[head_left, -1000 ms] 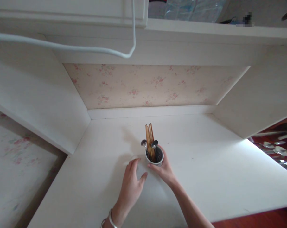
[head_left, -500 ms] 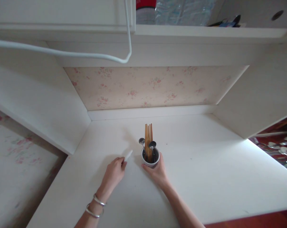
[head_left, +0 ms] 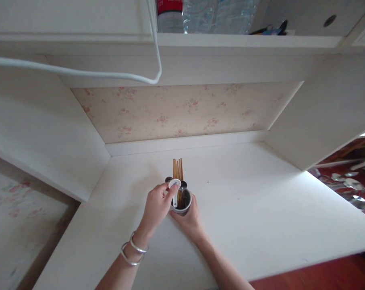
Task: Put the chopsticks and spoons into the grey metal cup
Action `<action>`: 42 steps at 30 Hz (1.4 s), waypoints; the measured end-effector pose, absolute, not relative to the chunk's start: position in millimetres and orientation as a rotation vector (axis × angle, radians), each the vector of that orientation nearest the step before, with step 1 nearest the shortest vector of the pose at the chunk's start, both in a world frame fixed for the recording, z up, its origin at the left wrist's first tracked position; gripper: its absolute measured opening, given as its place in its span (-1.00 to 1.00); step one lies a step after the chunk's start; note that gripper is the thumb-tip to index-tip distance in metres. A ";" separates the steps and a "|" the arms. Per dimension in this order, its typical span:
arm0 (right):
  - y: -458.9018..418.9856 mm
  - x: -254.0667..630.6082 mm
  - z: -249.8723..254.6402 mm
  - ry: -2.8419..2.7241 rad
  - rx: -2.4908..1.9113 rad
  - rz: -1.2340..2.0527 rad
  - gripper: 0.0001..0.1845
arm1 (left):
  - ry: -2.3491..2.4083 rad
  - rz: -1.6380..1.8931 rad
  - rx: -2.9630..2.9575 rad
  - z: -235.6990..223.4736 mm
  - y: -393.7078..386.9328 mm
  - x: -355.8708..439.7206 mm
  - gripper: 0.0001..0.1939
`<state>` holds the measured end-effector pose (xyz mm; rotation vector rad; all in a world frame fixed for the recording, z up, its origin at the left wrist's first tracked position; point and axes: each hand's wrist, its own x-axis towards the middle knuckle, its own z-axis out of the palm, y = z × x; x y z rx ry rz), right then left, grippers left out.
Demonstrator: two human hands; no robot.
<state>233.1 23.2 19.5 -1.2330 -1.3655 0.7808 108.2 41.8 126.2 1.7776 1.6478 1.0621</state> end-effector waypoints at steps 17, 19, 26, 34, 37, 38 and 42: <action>22.6 234.6 29.1 -1.393 -1.209 0.805 -0.24 | 1.718 1.210 1.805 85.1 31.1 114.4 -0.75; 21.9 233.7 31.8 -1.374 -1.226 0.821 -0.24 | 1.675 1.232 1.778 82.9 28.6 112.7 -0.72; 28.4 254.3 36.9 -1.348 -1.313 0.846 -0.24 | 1.522 1.294 1.376 68.8 18.2 105.4 -0.60; 83.5 340.2 49.1 -1.146 -1.455 0.593 -0.21 | 1.448 1.108 1.233 38.0 19.8 99.5 -0.67; 106.4 374.3 59.5 -1.123 -1.503 0.508 -0.27 | 1.442 1.035 1.238 30.5 19.3 97.6 -0.66; 112.1 384.4 61.9 -1.125 -1.522 0.483 -0.31 | 1.437 1.018 1.243 29.3 19.1 96.6 -0.66; 125.2 415.8 58.9 -1.196 -1.586 0.403 -0.42 | 1.418 0.992 1.248 29.2 19.1 91.8 -0.66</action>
